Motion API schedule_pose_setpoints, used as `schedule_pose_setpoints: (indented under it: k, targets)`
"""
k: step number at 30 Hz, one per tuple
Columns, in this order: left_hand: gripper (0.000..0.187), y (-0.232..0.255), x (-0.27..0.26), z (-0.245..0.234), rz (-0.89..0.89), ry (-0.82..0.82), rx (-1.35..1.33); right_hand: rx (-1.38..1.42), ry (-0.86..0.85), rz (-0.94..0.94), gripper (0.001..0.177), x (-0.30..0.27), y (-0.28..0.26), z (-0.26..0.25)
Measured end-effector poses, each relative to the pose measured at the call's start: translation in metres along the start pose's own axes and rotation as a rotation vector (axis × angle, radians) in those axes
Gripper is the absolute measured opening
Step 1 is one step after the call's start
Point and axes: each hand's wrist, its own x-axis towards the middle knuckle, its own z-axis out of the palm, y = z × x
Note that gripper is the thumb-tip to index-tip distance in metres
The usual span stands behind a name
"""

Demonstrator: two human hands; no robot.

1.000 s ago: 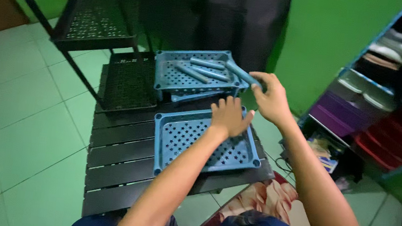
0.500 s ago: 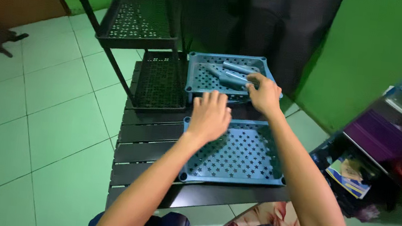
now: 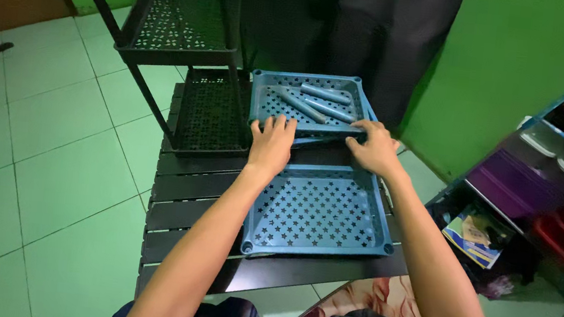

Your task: The person assembles a light blue plastic stool by inserting cylindrical legs into the perforated seat frame. They repeatedly insert and remove the legs, then place the assembled stool on a black table.

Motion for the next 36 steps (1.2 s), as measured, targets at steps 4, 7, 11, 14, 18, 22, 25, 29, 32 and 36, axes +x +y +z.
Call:
schedule_pose_setpoints:
  k: [4,7,11,14,18,22,25,29,32,36]
  targets:
    - [0.051,0.000,0.002,0.000,0.002,0.029,-0.016,0.078,0.187,-0.198,0.025,-0.004,0.005,-0.001]
    - [0.049,0.001,-0.001,-0.005,0.030,0.089,-0.025,0.190,0.288,-0.286,0.021,-0.009,0.008,0.002]
    - [0.047,0.007,-0.002,-0.019,0.094,0.220,-0.025,0.171,0.381,-0.345,0.019,-0.018,0.006,-0.003]
    - [0.047,0.016,0.000,-0.033,0.134,0.245,-0.012,0.165,0.436,-0.341,0.020,-0.028,0.003,-0.017]
    - [0.049,0.028,0.000,-0.056,0.186,0.284,0.007,0.178,0.476,-0.307,0.022,-0.044,0.000,-0.030]
    - [0.040,0.039,-0.011,-0.088,0.214,0.312,-0.111,0.246,0.511,-0.322,0.022,-0.060,0.001,-0.037]
    - [0.037,0.041,-0.031,-0.108,0.184,0.402,-0.289,0.311,0.466,-0.284,0.022,-0.079,0.005,-0.043]
    - [0.043,0.031,-0.061,-0.114,-0.019,0.437,-0.499,0.394,0.362,-0.249,0.018,-0.115,0.022,-0.060]
    - [0.055,0.025,-0.077,-0.105,-0.280,0.295,-0.951,0.399,0.345,-0.281,0.019,-0.141,0.029,-0.069]
    - [0.067,0.019,-0.099,-0.089,-0.542,-0.171,-1.438,0.353,0.330,-0.270,0.020,-0.174,0.027,-0.072]
